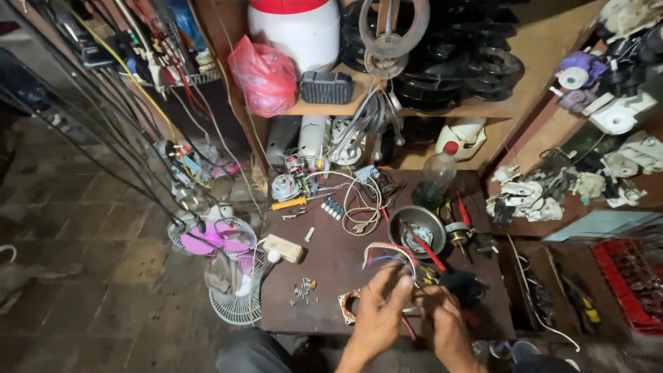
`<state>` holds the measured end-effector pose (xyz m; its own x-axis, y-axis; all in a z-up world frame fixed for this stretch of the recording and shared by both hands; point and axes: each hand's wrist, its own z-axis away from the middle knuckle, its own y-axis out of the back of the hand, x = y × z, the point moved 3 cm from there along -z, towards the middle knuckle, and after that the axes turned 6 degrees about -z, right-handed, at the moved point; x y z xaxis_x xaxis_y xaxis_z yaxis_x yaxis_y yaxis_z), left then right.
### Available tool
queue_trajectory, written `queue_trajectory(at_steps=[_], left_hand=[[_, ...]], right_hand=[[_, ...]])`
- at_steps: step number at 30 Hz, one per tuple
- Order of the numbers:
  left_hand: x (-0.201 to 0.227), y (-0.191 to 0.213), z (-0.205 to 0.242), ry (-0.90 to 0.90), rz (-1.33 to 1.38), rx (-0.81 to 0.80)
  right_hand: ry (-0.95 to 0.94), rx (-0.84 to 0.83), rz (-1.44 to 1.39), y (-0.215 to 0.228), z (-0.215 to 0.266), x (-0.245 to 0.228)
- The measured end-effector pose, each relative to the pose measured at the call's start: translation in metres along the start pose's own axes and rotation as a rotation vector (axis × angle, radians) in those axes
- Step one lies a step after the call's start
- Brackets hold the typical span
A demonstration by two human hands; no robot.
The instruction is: The person sits on the floor in a cluttered workshop and works on a disassembled electrical motor. They use pliers to strip wires and a cloth to wipe the motor's copper windings, handling various small parts and tools on the table.
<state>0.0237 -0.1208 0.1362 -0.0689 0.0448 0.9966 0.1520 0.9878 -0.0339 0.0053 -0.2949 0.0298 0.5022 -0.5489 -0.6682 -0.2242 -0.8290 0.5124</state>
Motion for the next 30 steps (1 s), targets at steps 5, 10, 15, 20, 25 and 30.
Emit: queue_trajectory(at_steps=[5, 10, 15, 20, 25, 30], left_hand=[[0.025, 0.013, 0.003, 0.019, 0.278, 0.101], [0.009, 0.033, 0.029, 0.145, 0.186, 0.284], [-0.021, 0.038, 0.06, 0.026, 0.183, 0.311], [-0.039, 0.044, 0.075, 0.092, 0.346, 0.507], [-0.029, 0.049, 0.073, 0.076, 0.398, 0.608], [-0.013, 0.045, 0.071, 0.062, 0.263, 0.598]], right_hand=[[0.06, -0.031, 0.094, 0.003, -0.005, -0.014], [-0.082, 0.098, 0.014, 0.017, 0.003, -0.031], [-0.303, 0.33, -0.013, 0.023, 0.066, 0.001], [-1.053, 0.056, -0.088, 0.019, 0.093, 0.017], [-0.705, 0.062, -0.202, -0.003, 0.087, 0.018], [-0.34, 0.137, -0.148, -0.014, 0.078, -0.001]])
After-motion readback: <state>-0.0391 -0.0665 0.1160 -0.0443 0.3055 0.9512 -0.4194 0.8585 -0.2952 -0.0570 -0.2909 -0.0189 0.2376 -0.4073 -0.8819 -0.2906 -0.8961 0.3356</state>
